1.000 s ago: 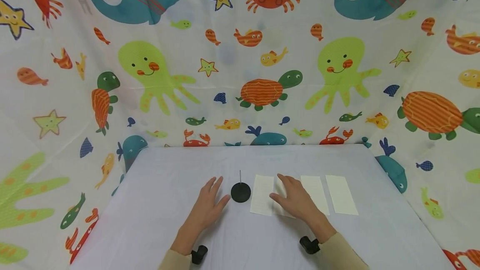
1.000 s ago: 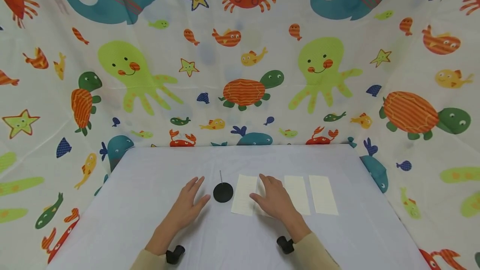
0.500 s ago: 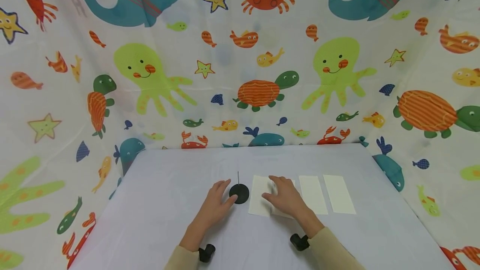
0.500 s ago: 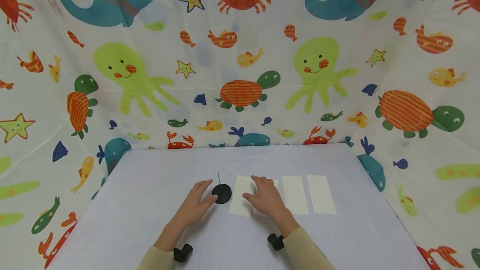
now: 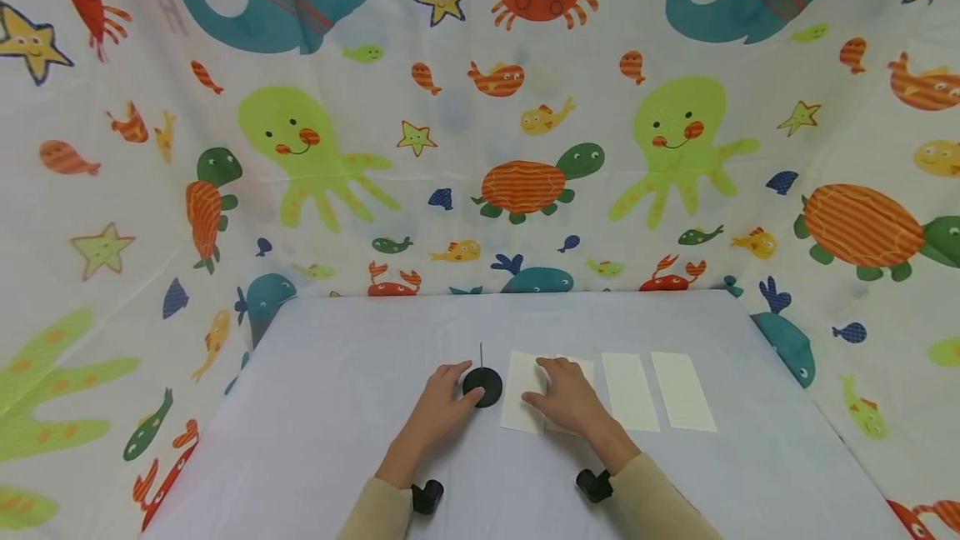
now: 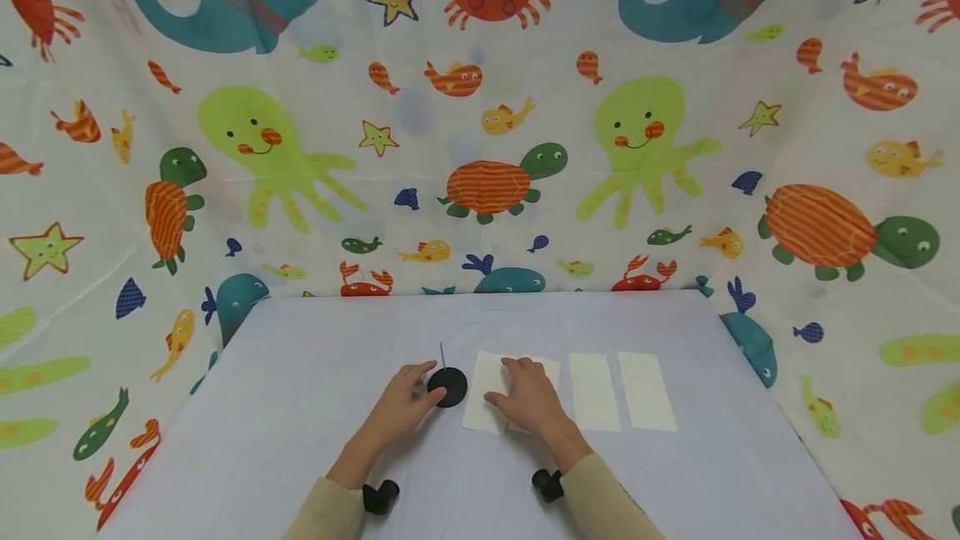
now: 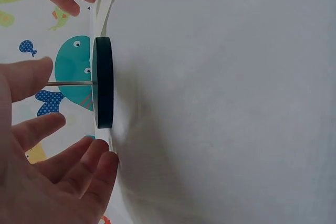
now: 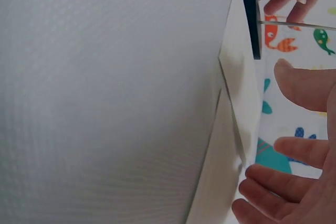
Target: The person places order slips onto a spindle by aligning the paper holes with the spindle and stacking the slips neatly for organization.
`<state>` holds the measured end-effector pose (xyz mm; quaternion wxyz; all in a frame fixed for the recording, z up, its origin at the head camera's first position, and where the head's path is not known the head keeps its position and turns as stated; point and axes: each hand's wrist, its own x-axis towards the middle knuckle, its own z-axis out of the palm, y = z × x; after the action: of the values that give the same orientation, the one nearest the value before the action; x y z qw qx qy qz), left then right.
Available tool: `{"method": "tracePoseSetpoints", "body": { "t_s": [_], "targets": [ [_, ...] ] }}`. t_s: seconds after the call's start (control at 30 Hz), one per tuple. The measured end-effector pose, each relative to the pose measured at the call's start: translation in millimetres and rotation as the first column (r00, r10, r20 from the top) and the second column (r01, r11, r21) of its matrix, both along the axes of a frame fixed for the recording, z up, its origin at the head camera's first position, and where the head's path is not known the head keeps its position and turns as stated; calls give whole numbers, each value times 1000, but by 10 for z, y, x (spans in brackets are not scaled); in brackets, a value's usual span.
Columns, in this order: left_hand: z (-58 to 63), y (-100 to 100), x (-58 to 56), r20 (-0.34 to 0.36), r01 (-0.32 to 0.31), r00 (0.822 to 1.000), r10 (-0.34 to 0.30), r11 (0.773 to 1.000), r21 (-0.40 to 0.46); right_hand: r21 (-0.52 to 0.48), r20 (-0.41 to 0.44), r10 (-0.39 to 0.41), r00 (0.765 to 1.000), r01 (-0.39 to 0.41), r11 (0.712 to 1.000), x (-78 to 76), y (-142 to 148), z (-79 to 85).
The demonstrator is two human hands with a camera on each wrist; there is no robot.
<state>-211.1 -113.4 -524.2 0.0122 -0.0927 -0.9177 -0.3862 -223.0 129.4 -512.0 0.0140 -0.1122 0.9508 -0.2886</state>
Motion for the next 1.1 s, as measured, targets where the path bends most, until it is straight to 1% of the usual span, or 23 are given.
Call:
{"method": "tracePoseSetpoints", "body": {
  "t_s": [0.1, 0.2, 0.37, 0.47, 0.63, 0.9, 1.1],
  "targets": [
    [-9, -8, -10, 3, 19, 1000, -19, 1000, -4, 33, -6, 14, 1000, -14, 999, -3, -16, -15],
    [-26, -8, -16, -10, 42, 999, -42, 999, -13, 68, -18, 37, 999, -35, 997, 6, -20, -21],
    [-41, 0, -29, -30, 62, 998, -63, 997, -43, 155, -42, 83, 996, -76, 985, 11, -16, -45],
    [-46, 6, -26, -35, 59, 997, -62, 996, -67, 183, -37, 96, 995, -88, 979, 7, -14, -68],
    [-58, 9, -16, -45, 47, 998, -51, 995, -89, 200, -35, 102, 994, -93, 975, 5, -20, -102],
    [-76, 17, -38, -67, 33, 997, -40, 994, -108, 230, -33, 97, 995, -86, 969, 19, -43, -85],
    [-64, 40, -53, -57, 15, 998, -22, 993, -116, 240, -36, 90, 995, -79, 968, 10, -43, -96]
  ]
}}
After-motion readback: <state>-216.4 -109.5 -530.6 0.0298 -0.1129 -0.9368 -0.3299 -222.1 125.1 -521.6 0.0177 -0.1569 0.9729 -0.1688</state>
